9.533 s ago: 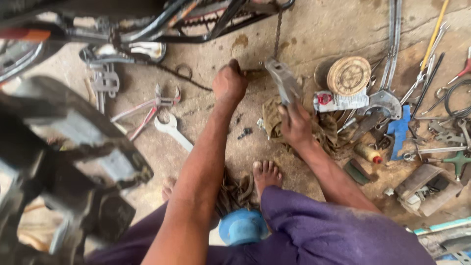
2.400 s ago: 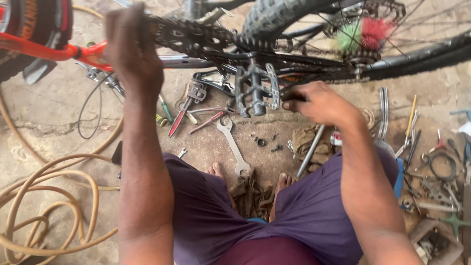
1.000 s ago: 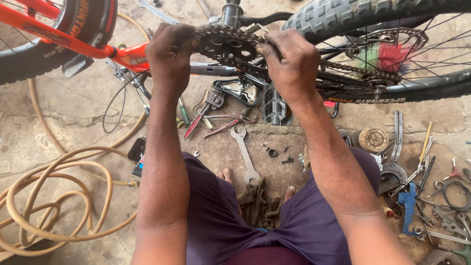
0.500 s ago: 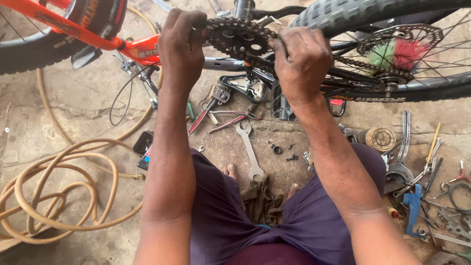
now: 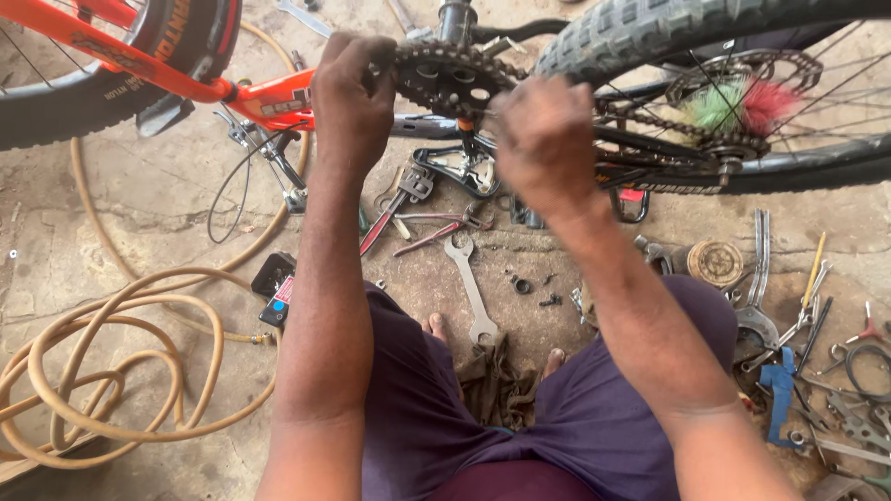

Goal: The person sits on the floor and repairs a bicycle chain. They apply lubricant to the chain, use a hammer to adjust a link, and then install the chain onto the bicycle's gears and rear wheel. The person rotates the pedals to test the chain's movement.

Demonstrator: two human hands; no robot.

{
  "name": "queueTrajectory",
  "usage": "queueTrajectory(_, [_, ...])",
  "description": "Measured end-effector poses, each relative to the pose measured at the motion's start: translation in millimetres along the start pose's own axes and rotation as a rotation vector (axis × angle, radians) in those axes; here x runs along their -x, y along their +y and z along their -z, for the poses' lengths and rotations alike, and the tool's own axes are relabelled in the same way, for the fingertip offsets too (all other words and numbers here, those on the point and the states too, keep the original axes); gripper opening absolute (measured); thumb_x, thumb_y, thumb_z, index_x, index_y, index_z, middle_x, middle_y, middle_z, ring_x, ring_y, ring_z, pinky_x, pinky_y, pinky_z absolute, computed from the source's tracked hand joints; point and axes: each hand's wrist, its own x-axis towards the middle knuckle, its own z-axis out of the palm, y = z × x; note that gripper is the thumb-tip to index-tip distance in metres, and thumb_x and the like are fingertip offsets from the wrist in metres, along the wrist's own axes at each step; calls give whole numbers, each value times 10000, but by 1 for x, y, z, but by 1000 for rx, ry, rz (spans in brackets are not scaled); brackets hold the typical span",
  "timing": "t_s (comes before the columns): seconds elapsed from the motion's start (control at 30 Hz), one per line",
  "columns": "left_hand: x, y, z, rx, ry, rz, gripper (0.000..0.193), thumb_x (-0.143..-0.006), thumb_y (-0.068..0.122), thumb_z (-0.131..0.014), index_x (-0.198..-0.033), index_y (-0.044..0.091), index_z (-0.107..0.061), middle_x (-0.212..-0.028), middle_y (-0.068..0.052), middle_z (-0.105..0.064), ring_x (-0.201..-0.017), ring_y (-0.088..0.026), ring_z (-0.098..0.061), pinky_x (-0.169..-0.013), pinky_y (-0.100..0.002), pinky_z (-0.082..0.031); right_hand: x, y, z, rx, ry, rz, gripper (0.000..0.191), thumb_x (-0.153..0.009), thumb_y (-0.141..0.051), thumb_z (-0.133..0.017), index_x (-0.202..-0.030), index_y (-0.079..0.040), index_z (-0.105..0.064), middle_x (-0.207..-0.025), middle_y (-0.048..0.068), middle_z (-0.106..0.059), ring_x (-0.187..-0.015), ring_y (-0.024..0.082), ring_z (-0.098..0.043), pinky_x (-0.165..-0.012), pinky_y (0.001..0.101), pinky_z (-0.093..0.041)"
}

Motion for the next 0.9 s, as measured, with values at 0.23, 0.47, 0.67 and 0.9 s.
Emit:
queueTrajectory(0.23, [-4, 3, 0, 30, -16, 2, 148, -921, -65, -711, -1029, 34, -734, -957, -78, -668, -816, -179, -682, -709, -325, -550, 1, -35, -5, 83, -95, 124, 58, -996, -146, -731, -1000, -106, -773, -945, 87, -683, -917, 218, -612, -877, 437, -463])
queueTrajectory(0.47, [1, 8, 5, -63, 5, -78, 131, -959, -24, -741, -1063, 55, -723, -995, -107, -648, -871, -272, -687, -736, -403, -532, 4, -86, -12, 131, -330, 44, 357, -914, -163, -637, -1210, 28, -698, -928, 170, -700, -844, 268, -635, -763, 479, -485])
queueTrajectory(0.67, [1, 2, 5, -249, -26, 18, 153, -904, 51, -805, -1013, 105, -712, -1006, -90, -640, -847, -321, -685, -680, -463, -504, 3, -49, 26, -88, 161, 32, 95, -919, -24, -737, -987, -86, -758, -869, 101, -733, -695, 225, -684, -529, 371, -495])
queueTrajectory(0.9, [-1, 6, -8, -154, 12, -156, 285, -942, 19, -755, -1209, 115, -726, -1067, -59, -642, -851, -191, -706, -723, -307, -607, -15, 37, 72, -196, 208, 105, 148, -956, -2, -795, -1055, -77, -715, -1068, 92, -743, -1017, 216, -715, -947, 378, -584])
